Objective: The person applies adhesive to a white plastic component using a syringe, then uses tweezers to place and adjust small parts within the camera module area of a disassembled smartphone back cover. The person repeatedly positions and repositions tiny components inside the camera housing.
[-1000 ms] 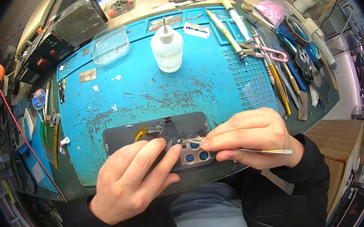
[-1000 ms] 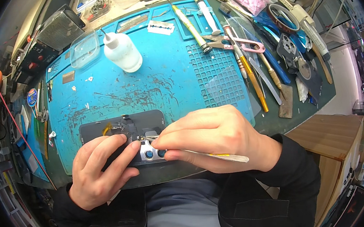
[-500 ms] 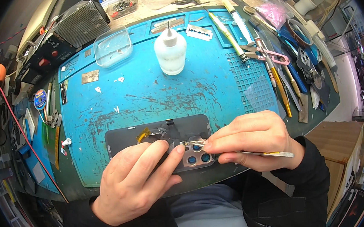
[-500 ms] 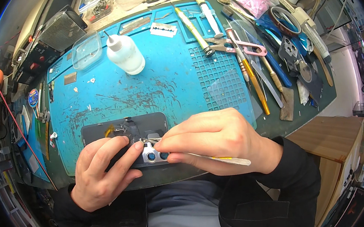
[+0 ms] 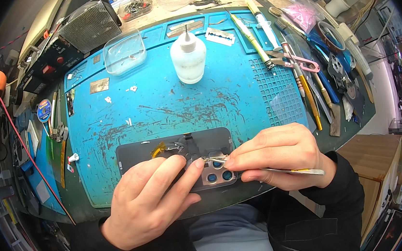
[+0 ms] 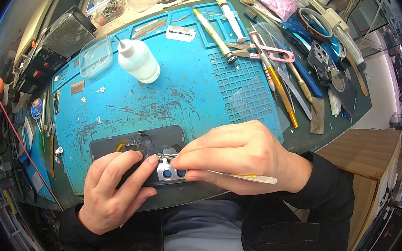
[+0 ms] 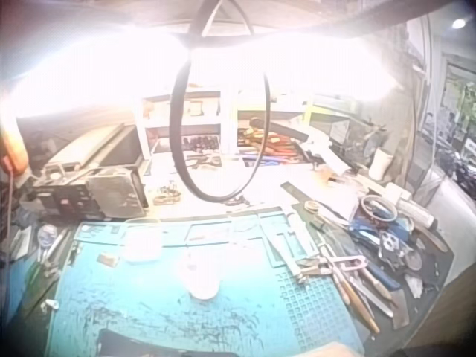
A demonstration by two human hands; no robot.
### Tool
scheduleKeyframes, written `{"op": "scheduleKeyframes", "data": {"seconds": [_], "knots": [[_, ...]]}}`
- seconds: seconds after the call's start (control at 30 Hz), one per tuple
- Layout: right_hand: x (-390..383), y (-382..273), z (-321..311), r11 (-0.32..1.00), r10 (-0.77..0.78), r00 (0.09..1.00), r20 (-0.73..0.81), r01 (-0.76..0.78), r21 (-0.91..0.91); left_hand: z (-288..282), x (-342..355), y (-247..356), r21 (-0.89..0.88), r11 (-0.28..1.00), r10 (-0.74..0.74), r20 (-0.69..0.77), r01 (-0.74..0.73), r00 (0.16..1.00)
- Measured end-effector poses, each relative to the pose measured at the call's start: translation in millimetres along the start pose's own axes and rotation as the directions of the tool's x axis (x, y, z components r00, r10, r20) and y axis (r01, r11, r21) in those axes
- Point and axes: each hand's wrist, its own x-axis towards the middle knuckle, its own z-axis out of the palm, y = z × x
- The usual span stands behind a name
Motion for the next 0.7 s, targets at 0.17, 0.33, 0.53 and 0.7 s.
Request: {"op": "scheduleKeyframes", "data": {"seconds": [0.17,0.33,0.53,0.7], "knots": [[-0.3,0.1,-0.4,1.000,0.003,1.000,0.004,-0.003,-0.006,0.9,-0.1,0.9,0.014,1.000,0.004,-0.001,-0.004,1.000],[-0.3,-0.9,-1.1,1.000,0.008,1.000,0.009,-0.008,-0.009,0.8,0.3,2.2,0.031,1.000,0.008,0.005,-0.008,1.000],[-0.5,-1.2,-1.4,1.000,0.014,1.000,0.001,-0.014,0.003,1.3,-0.1,1.6,0.029,1.000,0.012,-0.001,-0.012,1.000],[-1.6,-0.8,-1.0,1.000,0.020,1.000,-0.012,-0.020,0.011,2.3,-0.9,2.2,0.013,1.000,-0.009,-0.025,0.009,1.000]]}}
